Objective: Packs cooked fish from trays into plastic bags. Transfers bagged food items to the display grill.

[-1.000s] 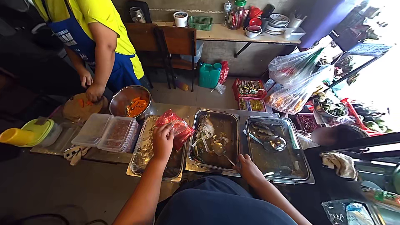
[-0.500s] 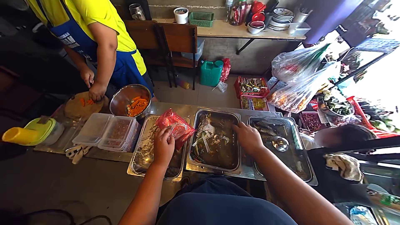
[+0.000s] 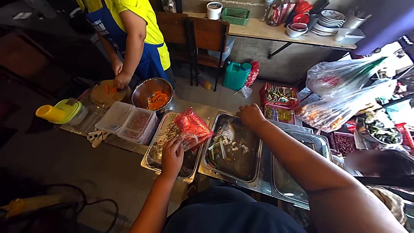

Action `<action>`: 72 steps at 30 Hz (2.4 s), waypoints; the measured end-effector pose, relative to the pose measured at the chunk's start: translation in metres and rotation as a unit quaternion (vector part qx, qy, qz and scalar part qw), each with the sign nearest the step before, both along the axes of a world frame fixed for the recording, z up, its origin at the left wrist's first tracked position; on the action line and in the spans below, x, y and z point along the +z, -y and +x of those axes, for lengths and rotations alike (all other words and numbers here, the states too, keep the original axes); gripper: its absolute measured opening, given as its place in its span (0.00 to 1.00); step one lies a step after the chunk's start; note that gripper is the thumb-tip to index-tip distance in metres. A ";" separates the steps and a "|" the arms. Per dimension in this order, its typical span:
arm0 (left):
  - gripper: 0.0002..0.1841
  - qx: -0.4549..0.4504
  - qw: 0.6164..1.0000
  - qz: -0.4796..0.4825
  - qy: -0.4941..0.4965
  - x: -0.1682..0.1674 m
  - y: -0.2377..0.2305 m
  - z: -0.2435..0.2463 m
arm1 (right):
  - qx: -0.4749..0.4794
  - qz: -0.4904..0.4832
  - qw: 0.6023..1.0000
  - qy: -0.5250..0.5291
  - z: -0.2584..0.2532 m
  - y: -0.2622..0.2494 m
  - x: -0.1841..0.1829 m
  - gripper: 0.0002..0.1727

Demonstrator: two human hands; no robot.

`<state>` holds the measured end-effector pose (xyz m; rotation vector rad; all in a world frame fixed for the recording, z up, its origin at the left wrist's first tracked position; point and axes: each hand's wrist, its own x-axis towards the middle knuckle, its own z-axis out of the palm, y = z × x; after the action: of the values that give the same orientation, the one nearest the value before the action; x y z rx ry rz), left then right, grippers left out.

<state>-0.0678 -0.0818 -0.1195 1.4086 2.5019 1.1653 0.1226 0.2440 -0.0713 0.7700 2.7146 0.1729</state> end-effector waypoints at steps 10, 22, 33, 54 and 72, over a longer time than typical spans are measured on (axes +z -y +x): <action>0.16 -0.021 0.999 -0.016 0.018 -0.003 -0.003 0.007 | -0.105 -0.084 0.985 0.103 0.056 -0.005 0.008 0.13; 0.16 -0.095 0.995 -0.030 -0.001 0.004 -0.037 0.016 | -0.237 -0.141 0.960 -0.043 0.152 0.018 -0.024 0.18; 0.16 -0.140 0.990 -0.013 -0.014 0.006 -0.048 0.018 | -0.259 -0.188 0.941 -0.110 0.147 0.053 -0.051 0.17; 0.15 -0.129 0.991 -0.025 0.002 0.012 -0.016 0.018 | -0.293 -0.223 0.919 -0.138 0.102 0.110 -0.070 0.18; 0.10 -0.144 0.979 -0.065 0.129 0.026 -0.065 0.012 | -0.334 -0.173 0.904 -0.202 0.123 0.114 -0.072 0.19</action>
<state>-0.0562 -0.0170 -0.0937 1.4217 2.0768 1.0328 0.2454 0.1298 -0.1436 1.6937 2.5185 -0.6710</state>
